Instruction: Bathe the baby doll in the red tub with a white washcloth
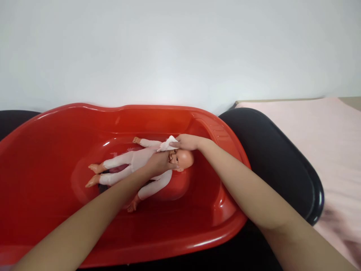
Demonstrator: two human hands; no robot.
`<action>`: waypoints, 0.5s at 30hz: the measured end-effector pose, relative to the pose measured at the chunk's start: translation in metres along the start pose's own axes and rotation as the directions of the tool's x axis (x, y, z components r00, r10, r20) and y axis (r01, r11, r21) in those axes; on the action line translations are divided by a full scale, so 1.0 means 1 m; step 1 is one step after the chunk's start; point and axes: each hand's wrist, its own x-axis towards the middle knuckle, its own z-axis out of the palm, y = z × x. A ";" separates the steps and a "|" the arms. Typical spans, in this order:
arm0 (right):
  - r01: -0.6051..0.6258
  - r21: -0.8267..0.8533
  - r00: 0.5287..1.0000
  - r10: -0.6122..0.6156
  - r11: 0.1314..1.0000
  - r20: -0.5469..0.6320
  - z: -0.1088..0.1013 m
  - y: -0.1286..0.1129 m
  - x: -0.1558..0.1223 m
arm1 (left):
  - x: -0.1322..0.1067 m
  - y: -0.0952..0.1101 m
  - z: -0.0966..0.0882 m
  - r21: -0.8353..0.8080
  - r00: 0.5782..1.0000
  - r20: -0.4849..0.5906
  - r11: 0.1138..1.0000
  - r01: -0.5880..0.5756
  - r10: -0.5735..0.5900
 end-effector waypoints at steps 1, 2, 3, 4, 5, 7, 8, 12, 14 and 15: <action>-0.028 0.000 1.000 0.028 1.000 0.012 -0.001 -0.001 -0.001 | 0.000 0.000 0.000 0.001 1.000 0.007 1.000 0.004 -0.004; -0.085 -0.008 0.996 0.085 0.996 0.024 -0.002 -0.001 -0.001 | 0.000 0.000 0.000 0.001 1.000 0.000 1.000 0.003 -0.003; -0.155 -0.016 0.987 0.155 0.988 0.035 -0.002 0.000 -0.002 | 0.000 -0.001 0.000 0.001 1.000 -0.015 1.000 -0.004 0.004; -0.224 -0.024 0.973 0.225 0.974 0.044 -0.003 0.001 -0.002 | 0.001 -0.001 0.000 0.001 1.000 -0.029 1.000 -0.010 0.010; -0.277 -0.036 0.959 0.279 0.960 0.047 -0.002 0.002 -0.001 | 0.002 -0.002 0.000 0.001 0.999 -0.036 1.000 -0.015 0.015; -0.303 -0.083 0.952 0.306 0.949 0.021 -0.001 0.002 0.001 | 0.003 -0.003 0.001 0.007 0.999 -0.048 1.000 -0.021 0.021; -0.271 -0.108 0.962 0.273 0.956 0.001 0.001 0.001 0.002 | 0.003 -0.004 0.002 0.016 0.999 -0.044 1.000 -0.015 0.015; -0.070 -0.091 0.998 0.069 0.993 -0.013 0.003 0.000 0.006 | 0.005 -0.007 0.003 0.048 1.000 -0.012 0.999 0.000 0.000; -0.106 -0.069 0.994 0.108 0.992 0.013 0.001 0.002 0.004 | 0.006 -0.009 0.004 0.017 1.000 -0.025 1.000 -0.015 0.015; -0.158 -0.070 0.986 0.161 0.985 0.031 -0.001 0.004 0.002 | 0.006 -0.009 0.004 -0.021 0.999 -0.043 0.999 -0.032 0.031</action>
